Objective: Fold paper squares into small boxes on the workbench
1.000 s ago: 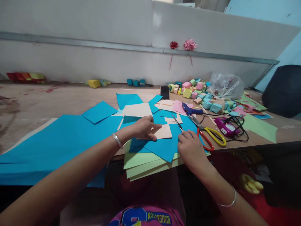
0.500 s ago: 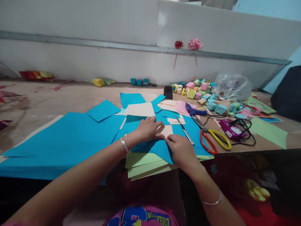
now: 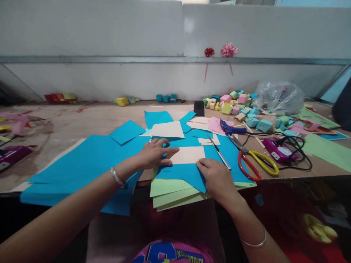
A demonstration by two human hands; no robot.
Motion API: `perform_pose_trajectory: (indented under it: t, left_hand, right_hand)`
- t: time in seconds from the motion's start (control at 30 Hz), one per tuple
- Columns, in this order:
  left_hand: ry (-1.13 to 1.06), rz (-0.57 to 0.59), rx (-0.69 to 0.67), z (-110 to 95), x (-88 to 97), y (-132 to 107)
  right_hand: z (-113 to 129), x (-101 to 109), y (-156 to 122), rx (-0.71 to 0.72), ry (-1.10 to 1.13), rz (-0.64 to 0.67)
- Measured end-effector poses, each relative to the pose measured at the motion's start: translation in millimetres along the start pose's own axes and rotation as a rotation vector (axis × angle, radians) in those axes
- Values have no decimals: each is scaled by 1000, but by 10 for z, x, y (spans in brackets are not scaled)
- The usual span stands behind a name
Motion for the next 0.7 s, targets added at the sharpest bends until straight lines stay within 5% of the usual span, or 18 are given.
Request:
perform_pose_trajectory:
  t: [0.37, 0.6, 0.7]
  left_hand:
    - [-38, 4, 4, 72, 15, -53]
    - [-58, -1, -14, 87, 16, -58]
    - [-40, -9, 5, 45, 39, -68]
  right_hand:
    - [280, 199, 293, 41, -301, 182]
    - [-80, 213, -92, -38, -418, 110]
    - [-218, 304, -35, -49, -357, 112]
Point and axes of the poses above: each hand's wrist, its own y-axis towards the middle knuckle, its own x-axis out of the back of the hand, z = x × y, the point moved 1 cm from there along y, towards the middle knuckle, and after that the axes turned 7 degrees about z, right-handed, at the moved point
